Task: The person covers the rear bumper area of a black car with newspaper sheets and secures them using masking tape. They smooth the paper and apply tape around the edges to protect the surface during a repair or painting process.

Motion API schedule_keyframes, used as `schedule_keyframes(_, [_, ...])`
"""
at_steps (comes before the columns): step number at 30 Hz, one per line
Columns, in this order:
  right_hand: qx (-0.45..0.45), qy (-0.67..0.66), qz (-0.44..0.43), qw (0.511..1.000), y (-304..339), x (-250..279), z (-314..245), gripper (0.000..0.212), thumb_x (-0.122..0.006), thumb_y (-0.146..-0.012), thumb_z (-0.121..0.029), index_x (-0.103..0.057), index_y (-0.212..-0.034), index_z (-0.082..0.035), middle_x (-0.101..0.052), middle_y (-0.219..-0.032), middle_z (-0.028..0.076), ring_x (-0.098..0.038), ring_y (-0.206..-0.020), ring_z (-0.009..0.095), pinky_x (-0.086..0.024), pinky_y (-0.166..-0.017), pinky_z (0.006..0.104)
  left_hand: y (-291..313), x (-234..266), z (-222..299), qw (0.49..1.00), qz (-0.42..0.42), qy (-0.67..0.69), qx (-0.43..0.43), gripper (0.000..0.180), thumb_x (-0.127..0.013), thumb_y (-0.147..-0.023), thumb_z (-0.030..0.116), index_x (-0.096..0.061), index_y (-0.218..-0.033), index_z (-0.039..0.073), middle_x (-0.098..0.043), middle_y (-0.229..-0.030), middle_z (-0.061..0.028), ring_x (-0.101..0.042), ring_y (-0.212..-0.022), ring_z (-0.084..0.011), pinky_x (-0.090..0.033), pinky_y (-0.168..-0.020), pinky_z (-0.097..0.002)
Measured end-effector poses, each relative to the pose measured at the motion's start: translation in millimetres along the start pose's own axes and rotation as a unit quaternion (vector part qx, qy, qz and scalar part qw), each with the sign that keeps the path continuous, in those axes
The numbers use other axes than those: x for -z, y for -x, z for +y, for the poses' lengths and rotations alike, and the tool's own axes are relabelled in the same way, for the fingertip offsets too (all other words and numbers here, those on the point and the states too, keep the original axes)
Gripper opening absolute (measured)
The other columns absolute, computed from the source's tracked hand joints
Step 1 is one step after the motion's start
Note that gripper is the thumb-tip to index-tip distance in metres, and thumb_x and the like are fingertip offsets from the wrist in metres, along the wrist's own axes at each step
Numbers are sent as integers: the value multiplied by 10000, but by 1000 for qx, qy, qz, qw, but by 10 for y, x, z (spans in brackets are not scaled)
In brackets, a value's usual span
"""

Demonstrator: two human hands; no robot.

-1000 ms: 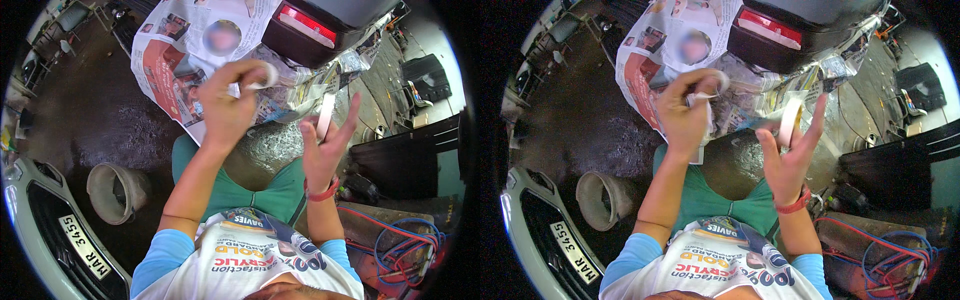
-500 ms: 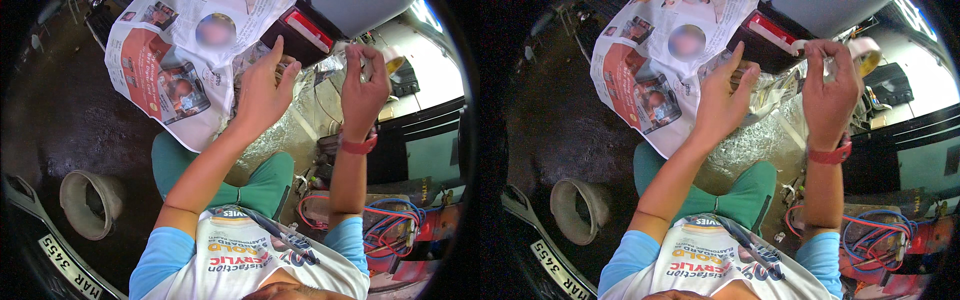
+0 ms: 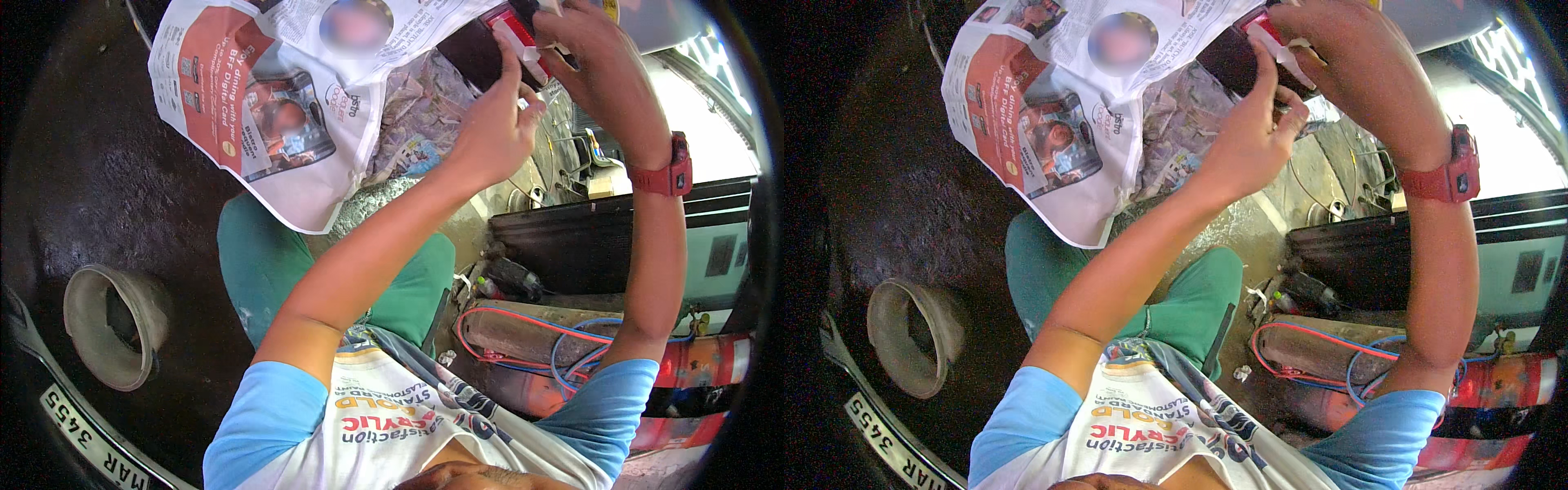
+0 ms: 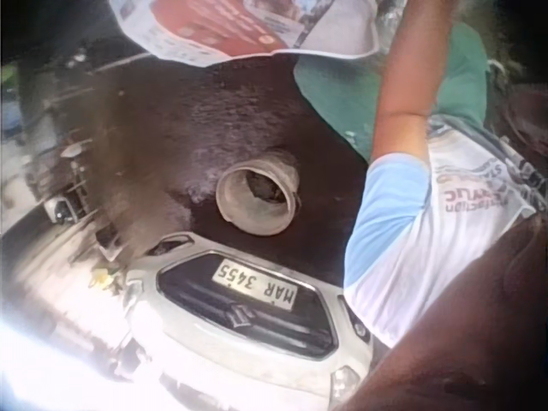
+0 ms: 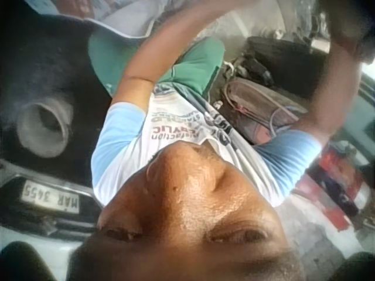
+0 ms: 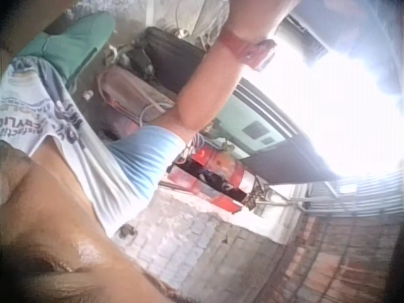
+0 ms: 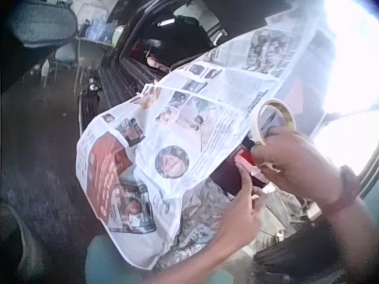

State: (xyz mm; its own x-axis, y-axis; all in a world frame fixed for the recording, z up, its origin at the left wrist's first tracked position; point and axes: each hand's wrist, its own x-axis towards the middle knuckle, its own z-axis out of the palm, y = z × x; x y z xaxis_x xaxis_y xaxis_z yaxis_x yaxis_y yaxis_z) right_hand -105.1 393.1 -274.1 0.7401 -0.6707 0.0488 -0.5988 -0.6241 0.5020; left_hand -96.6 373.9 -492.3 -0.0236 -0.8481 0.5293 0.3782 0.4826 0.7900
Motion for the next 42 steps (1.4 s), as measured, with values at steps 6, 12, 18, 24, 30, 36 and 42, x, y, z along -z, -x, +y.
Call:
schedule_keyframes(6, [46,67,-50,995,-275,-234,136,121,-779,-884,-65,-765,-1003,-82,-690,-870,156,-693,-926,389,-555,-845,495,203,-86,-65,999,-5,-28,-19,949,-639,-1116,191,9,-1785,11,-746,-1184,-228,-732,-1031,-420,-565,-956,-466])
schedule_keyframes(12, [104,188,-137,967,-664,-272,24,76,-720,-912,-89,-776,-952,-57,-724,-875,188,-732,-941,399,-588,-859,493,233,84,-4,997,60,-33,-28,880,-645,-1108,193,-111,-1775,-17,-749,-1157,-226,-728,-996,-438,-574,-894,-499])
schedule_keyframes(18, [83,214,-200,953,-817,-276,-48,109,-763,-883,-93,-803,-969,-40,-772,-910,200,-773,-939,414,-614,-837,488,167,156,99,998,4,43,43,860,-657,-1082,188,-186,-1784,30,-687,-1249,-253,-686,-1120,-440,-537,-983,-540])
schedule_keyframes(24, [62,196,-209,956,-766,-165,-233,77,-751,-896,-78,-788,-933,-21,-764,-871,208,-777,-886,408,-611,-803,483,153,206,172,1000,12,19,20,824,-584,-1098,130,-134,-1769,-37,-693,-1187,-278,-710,-1023,-458,-570,-883,-534])
schedule_keyframes(30, [8,182,-228,957,-912,-253,-165,90,-707,-930,-47,-781,-909,-1,-759,-819,201,-774,-781,365,-612,-738,458,110,257,153,998,36,-38,-24,742,-603,-1078,113,-265,-1731,10,-710,-1177,-284,-717,-997,-489,-575,-874,-552])
schedule_keyframes(36, [38,211,-214,953,-848,-197,-334,141,-669,-972,-39,-779,-901,13,-757,-803,192,-772,-767,336,-616,-733,443,104,106,100,994,61,-76,-39,801,-691,-1019,92,-292,-1695,-66,-746,-1091,-254,-747,-1004,-452,-581,-889,-549])
schedule_keyframes(42, [-7,220,-276,936,-901,-242,-245,136,-675,-970,-41,-780,-903,15,-756,-803,189,-769,-763,338,-621,-737,444,136,16,104,997,49,47,-22,641,-705,-1027,109,-422,-1575,-66,-752,-1113,-253,-739,-1034,-477,-576,-917,-551])
